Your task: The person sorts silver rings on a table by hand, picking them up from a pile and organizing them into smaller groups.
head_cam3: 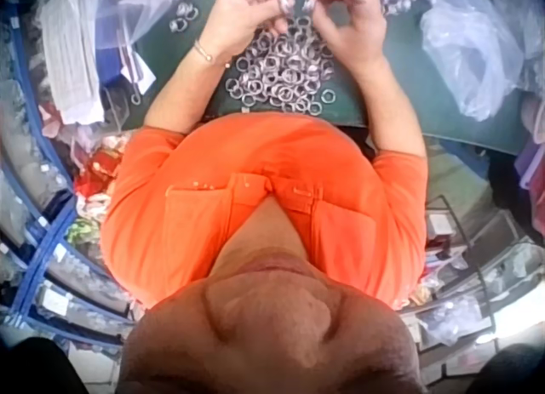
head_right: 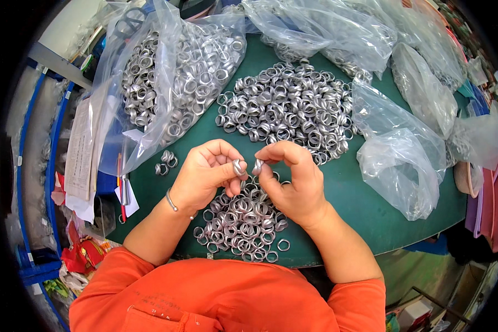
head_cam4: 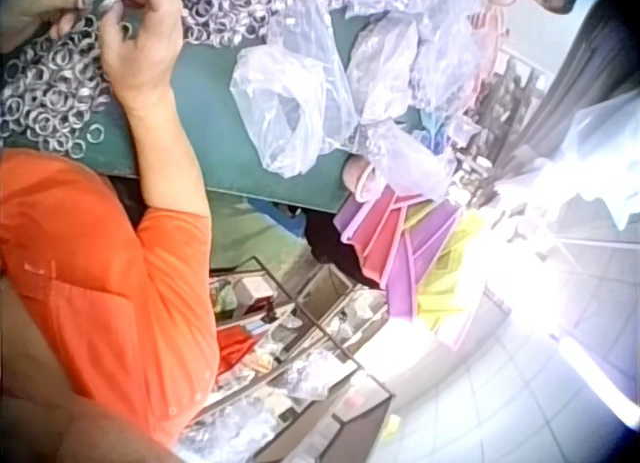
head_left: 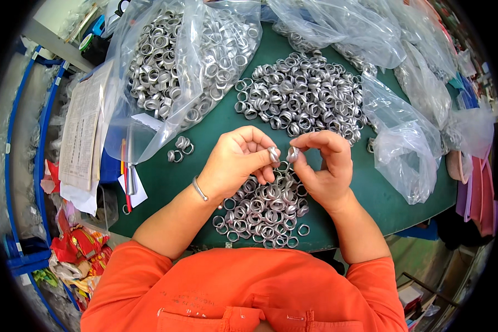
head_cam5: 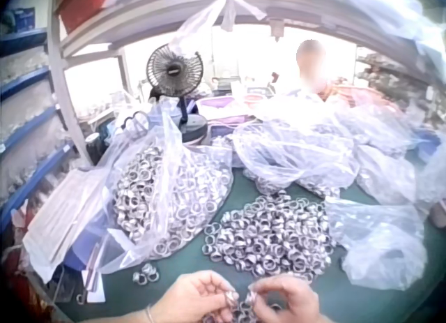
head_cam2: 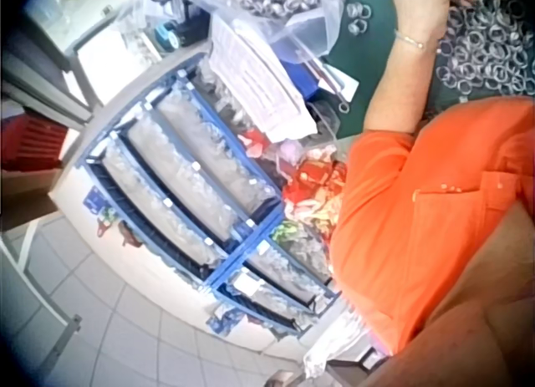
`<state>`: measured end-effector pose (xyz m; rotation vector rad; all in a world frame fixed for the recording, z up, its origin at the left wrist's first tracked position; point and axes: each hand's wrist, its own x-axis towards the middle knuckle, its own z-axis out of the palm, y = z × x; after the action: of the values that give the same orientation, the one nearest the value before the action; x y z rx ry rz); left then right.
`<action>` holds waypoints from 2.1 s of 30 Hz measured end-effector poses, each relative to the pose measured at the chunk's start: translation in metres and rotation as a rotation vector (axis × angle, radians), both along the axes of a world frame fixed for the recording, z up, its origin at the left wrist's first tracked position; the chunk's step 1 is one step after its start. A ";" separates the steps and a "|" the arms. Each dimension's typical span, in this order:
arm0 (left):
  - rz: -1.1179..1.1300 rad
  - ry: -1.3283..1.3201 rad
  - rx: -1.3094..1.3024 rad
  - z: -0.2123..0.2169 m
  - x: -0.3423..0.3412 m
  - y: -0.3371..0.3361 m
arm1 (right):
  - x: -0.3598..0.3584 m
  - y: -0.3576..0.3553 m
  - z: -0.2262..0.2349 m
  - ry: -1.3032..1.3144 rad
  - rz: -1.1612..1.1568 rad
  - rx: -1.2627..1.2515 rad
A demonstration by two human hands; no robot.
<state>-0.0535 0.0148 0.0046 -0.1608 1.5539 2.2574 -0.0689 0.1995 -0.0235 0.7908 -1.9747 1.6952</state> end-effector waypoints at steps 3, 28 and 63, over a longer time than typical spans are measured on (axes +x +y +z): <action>-0.008 -0.039 0.071 -0.001 0.001 -0.002 | 0.001 -0.001 0.000 0.000 0.000 0.006; -0.002 -0.044 0.041 -0.004 0.006 -0.001 | 0.006 -0.005 0.028 -0.068 0.141 0.246; -0.011 1.080 -1.276 -0.042 -0.047 0.015 | -0.004 0.016 0.008 -0.076 -0.144 0.414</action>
<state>-0.1008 0.0298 -0.0377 0.8404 3.2449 0.8885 -0.0730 0.2160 -0.0160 0.7038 -2.4137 1.2680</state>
